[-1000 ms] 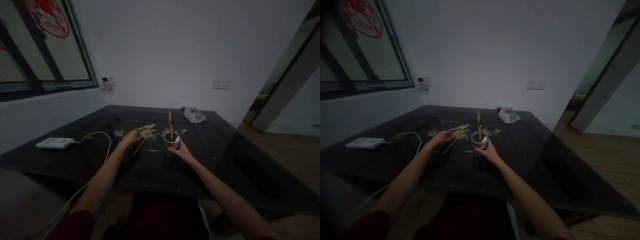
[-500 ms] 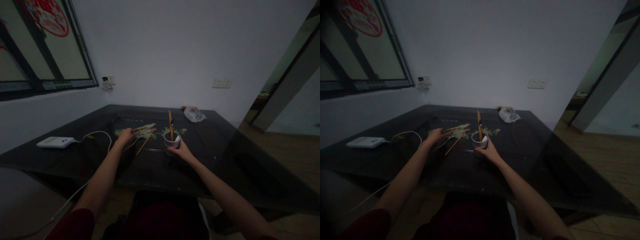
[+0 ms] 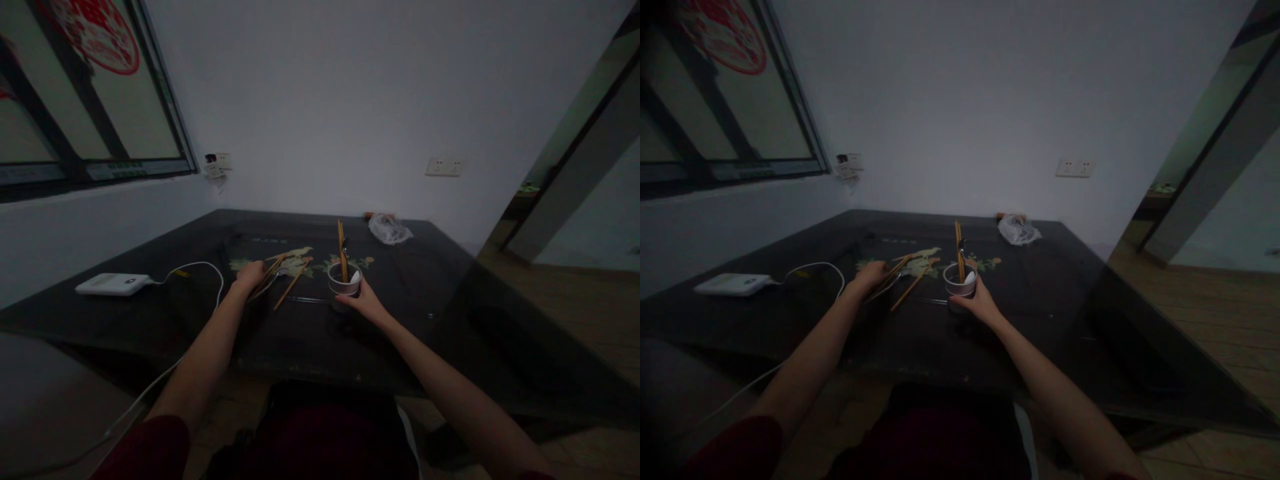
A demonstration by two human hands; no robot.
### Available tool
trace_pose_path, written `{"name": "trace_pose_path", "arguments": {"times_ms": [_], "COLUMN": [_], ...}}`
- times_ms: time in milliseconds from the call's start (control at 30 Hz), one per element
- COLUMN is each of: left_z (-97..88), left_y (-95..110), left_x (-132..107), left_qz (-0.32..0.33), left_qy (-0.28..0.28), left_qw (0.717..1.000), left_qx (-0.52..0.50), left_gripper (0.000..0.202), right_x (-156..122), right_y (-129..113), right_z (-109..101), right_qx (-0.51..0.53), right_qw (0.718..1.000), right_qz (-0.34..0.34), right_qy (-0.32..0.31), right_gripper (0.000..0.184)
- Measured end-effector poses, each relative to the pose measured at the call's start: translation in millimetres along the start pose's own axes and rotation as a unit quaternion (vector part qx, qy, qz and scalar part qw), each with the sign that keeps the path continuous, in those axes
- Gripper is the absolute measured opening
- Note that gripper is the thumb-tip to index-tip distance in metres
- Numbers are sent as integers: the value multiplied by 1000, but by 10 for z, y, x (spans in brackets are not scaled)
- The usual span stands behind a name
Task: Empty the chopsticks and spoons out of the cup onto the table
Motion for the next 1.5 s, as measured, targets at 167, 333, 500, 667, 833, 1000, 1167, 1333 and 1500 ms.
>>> {"name": "trace_pose_path", "arguments": {"times_ms": [167, 333, 500, 667, 833, 1000, 1167, 1333, 1500], "left_z": [8, 52, 50, 7, 9, 11, 56, 72, 93], "left_y": [44, 67, 128, 261, 414, 493, 516, 514, 491], "left_x": [5, 29, 4, -34, -106, -199, -199, -193, -171], "left_qz": [-2, 22, 50, 96, 117, 93, 100, 107, 109], "left_qy": [-10, -7, 13, 62, 42, 47, 4, -4, 6], "left_qw": [1000, 1000, 999, 993, 992, 994, 995, 993, 993], "left_qx": [1, 0, 8, 5, 0, 29, 27, 41, 47], "left_gripper": [39, 37, 40, 40, 45, 59, 66, 54, 43], "right_x": [3, 0, 6, 0, -1, -3, -12, -10, -14], "right_y": [6, 7, 6, -1, -5, -19, -18, -1, -30], "right_z": [3, -3, -10, -6, -1, 3, 5, -6, -3], "right_qx": [2, -9, -14, -17, -8, -11, -15, -19, -19], "right_qw": [1000, 1000, 1000, 1000, 1000, 1000, 1000, 1000, 1000], "right_qz": [3, 6, 2, 2, -1, -3, 4, 13, 0], "right_qy": [-2, 1, 2, 0, -4, 1, 9, 7, 5], "right_gripper": [82, 83, 83, 84, 85, 86, 84, 81, 81]}}
Point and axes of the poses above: each hand's wrist, its own x-axis towards the middle knuckle, its own z-axis out of the palm, y = z × x, the point moved 1 cm from there along x, towards the middle knuckle, and after that the axes turned 9 degrees about z, right-handed, at the moved point
